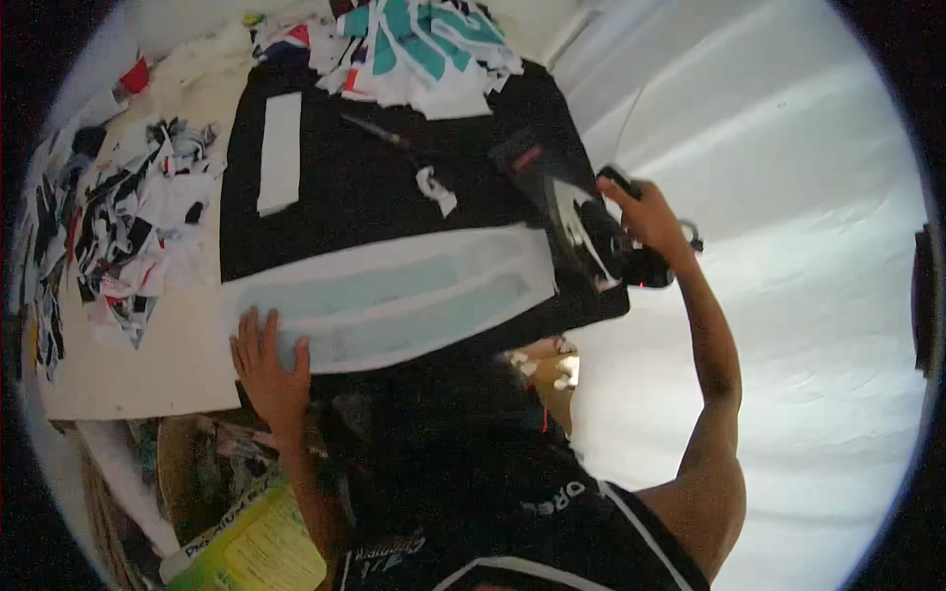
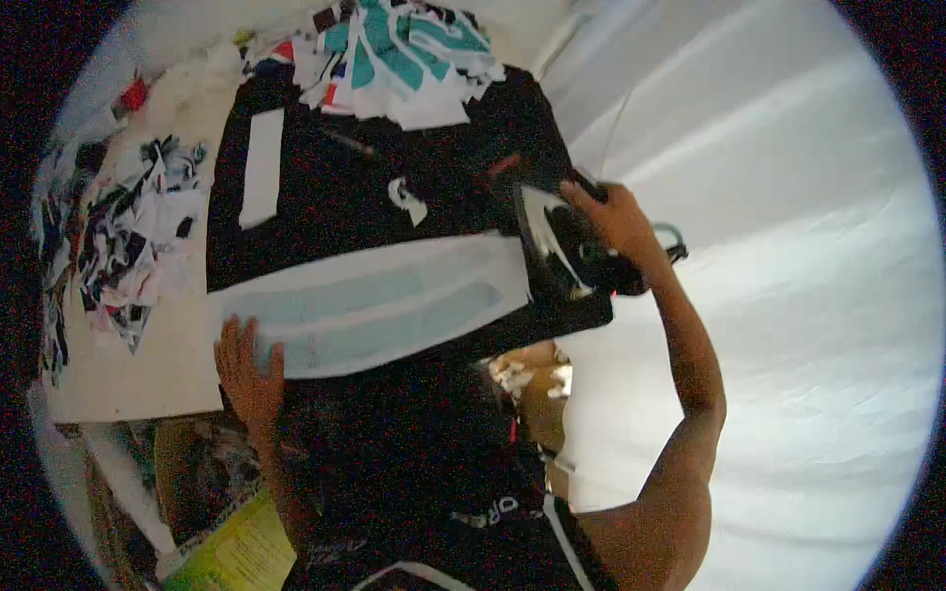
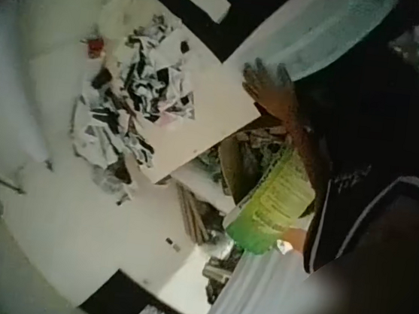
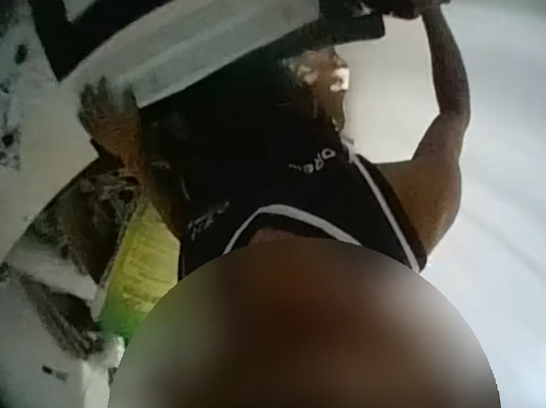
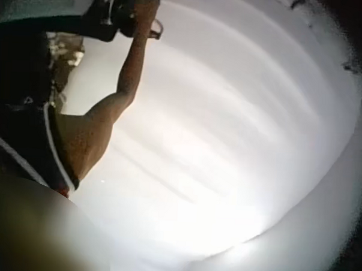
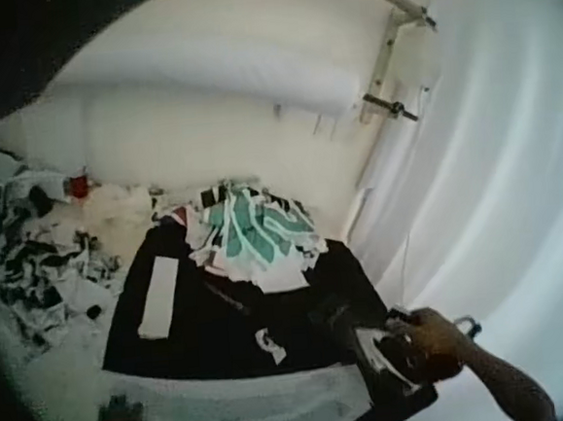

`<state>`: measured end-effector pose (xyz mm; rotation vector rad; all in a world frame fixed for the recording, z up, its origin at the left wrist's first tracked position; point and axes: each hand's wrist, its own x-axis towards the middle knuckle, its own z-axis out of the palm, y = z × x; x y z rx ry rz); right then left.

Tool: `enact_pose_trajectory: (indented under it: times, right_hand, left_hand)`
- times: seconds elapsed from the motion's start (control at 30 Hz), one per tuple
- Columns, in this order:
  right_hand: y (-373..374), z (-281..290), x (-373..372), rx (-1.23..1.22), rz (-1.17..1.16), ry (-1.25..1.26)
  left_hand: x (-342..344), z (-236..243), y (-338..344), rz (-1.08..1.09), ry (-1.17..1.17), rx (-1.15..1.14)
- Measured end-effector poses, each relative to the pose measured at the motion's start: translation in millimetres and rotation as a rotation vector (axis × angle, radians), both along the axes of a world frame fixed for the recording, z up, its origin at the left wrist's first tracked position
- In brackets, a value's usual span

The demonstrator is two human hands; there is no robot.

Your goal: Ironing designs and labels onto black fabric pieces using a hand iron.

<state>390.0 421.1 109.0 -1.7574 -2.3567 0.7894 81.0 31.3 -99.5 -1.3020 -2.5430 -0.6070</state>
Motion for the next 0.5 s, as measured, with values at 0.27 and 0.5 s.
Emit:
enact_pose_trajectory:
  times: [0.27,0.5]
  right_hand:
    - [-31,-21,-33,0.073,0.274,-0.101]
    - [-61,-43,-46,0.046,0.361,-0.217]
  left_hand:
    - [-1,-3,7,-0.006,0.019,0.085]
    - [1,0,6,0.004,-0.003,0.060]
